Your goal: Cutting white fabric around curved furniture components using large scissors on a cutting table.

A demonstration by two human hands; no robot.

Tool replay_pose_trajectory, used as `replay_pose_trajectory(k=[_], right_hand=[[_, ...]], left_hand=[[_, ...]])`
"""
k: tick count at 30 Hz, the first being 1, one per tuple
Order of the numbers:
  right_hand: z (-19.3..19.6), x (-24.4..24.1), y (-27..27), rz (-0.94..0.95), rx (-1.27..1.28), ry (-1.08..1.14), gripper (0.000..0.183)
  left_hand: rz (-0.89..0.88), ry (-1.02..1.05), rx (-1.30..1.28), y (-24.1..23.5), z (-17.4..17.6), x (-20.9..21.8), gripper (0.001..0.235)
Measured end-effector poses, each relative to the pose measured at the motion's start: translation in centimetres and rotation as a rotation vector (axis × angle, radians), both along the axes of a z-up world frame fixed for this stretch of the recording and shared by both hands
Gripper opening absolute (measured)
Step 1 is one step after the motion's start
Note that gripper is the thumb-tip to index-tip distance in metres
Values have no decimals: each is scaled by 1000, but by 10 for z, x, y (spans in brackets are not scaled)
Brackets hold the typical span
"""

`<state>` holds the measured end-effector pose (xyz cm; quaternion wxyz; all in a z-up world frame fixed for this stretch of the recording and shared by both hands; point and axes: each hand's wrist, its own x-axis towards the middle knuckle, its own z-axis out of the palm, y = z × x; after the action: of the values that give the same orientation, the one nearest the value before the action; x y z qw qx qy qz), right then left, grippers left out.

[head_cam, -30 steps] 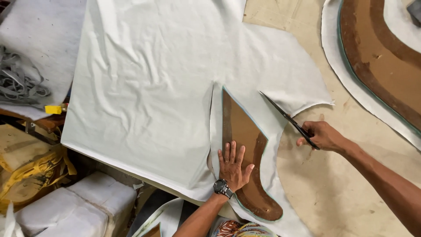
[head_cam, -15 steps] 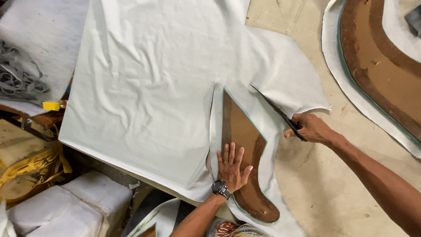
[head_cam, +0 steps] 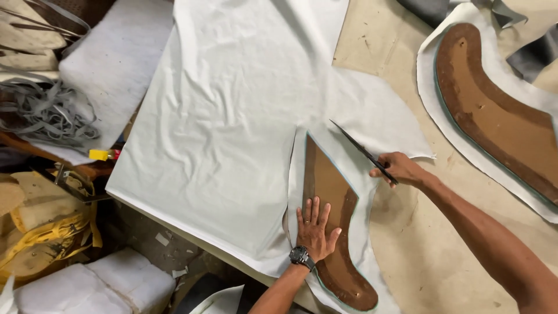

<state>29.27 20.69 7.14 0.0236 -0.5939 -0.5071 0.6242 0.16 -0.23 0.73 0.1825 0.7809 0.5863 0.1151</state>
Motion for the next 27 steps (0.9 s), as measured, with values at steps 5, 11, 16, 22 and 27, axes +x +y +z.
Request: replay_pose_trajectory(k=[5,11,16,22,27], right_hand=[[12,-9,9,-11,-12,-10,45],[22,-22,18,55,42,-73,49],[6,-29,25,-61,30,65,38],[31,-45,39,17,26,-115,41],[2,-46,49,-24,23,-21,50]], left_hand=[[-4,-14,2,0,4,-1,78],[-4,-37,6,-1,2,0,77],[16,-82,34,0,10,1,75],[-22,-84,-24,1,20,1,76],[-58,-123,-251,9,25,-8,80]])
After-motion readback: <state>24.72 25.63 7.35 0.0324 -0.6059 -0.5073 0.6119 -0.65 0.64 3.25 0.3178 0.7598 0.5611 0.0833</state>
